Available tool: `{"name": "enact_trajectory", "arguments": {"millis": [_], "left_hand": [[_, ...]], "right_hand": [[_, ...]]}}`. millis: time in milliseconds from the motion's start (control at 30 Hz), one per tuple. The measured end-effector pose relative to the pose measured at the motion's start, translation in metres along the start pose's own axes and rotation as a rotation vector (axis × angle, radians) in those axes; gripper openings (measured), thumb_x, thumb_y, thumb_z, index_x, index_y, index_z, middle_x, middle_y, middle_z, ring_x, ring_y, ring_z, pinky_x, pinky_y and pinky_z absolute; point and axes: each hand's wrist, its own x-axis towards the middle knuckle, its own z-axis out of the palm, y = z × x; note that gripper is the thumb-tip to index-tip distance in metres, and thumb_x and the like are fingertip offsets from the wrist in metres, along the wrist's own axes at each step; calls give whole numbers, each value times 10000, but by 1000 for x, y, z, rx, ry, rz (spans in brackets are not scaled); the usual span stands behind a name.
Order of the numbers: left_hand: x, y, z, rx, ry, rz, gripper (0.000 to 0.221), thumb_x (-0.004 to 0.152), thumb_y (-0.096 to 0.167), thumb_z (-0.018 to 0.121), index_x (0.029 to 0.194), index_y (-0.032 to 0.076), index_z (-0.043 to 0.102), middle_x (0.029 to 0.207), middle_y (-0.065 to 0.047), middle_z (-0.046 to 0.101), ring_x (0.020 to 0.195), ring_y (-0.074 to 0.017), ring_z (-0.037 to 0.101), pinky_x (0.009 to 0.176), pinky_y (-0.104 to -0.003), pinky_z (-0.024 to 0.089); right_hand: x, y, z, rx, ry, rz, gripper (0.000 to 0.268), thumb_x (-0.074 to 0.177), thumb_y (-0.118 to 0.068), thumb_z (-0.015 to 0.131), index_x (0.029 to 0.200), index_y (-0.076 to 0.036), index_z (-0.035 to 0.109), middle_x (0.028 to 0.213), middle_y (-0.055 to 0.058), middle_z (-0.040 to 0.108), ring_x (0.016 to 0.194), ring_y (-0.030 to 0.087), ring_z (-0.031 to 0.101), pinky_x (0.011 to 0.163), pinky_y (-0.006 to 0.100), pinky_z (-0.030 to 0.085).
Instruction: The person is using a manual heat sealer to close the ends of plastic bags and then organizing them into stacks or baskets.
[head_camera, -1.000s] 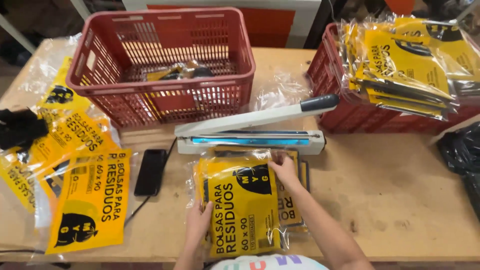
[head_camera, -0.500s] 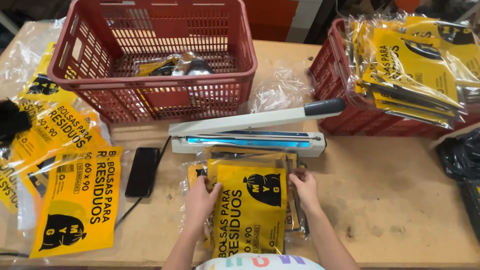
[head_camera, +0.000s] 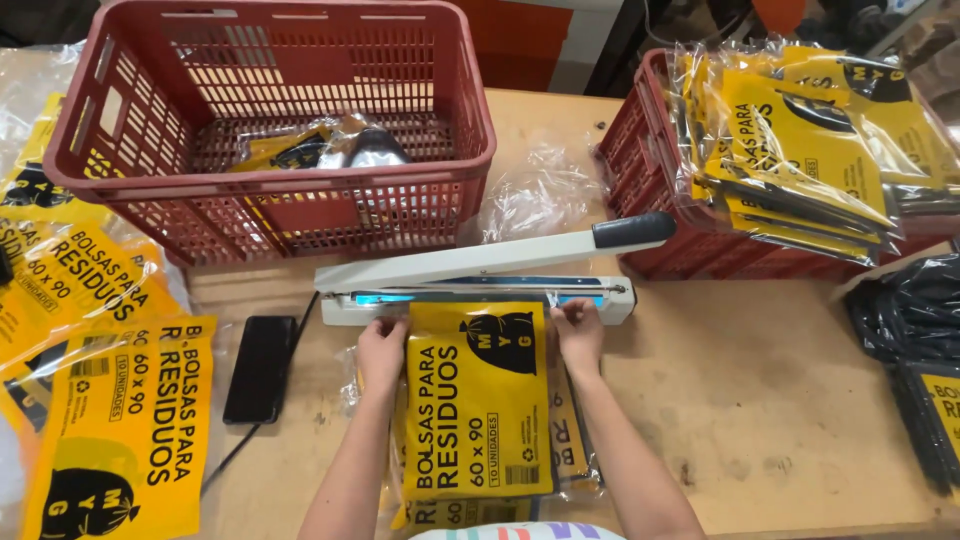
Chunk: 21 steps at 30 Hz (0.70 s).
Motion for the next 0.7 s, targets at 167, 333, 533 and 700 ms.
{"name": "enact_trajectory", "arguments": {"millis": [167,333,533,700], "left_hand": [[25,-11,15,-7,42,-5,268,855,411,710,971,181,782,912,-66,759,974,-287,702,859,-408,523],[30,0,19,-38,91,-4,229,867,379,706,940,178,786,864,-64,760,938,-277,711,849,-400,526],[16,10,16,-48,100,-61,245,852,417,701,934,200,779,863,-35,763,972,-267,708,878,-394,523],[26,0,20,-81,119,-63,277,846,435,693,938,188,777,913,-58,763,1023,-292,693,917,-421,513]], "right_hand": [[10,-15,13,-326,-71,17,226,854,-307,746,983,-205,590,874,-56,726,884,165,727,834,360,560],[2,-64,23,-560,233,-955,189,825,-277,757,812,-201,585,709,-45,578,723,167,651,652,290,539],[31,-190,39,-678,-57,-1287,356,956,-498,567,857,-156,569,750,24,561,804,242,636,728,373,523],[17,-223,35,-1133,-878,-440,1003,918,-772,74,1251,-40,673,1259,211,684,1267,366,598,1103,487,405]]}}
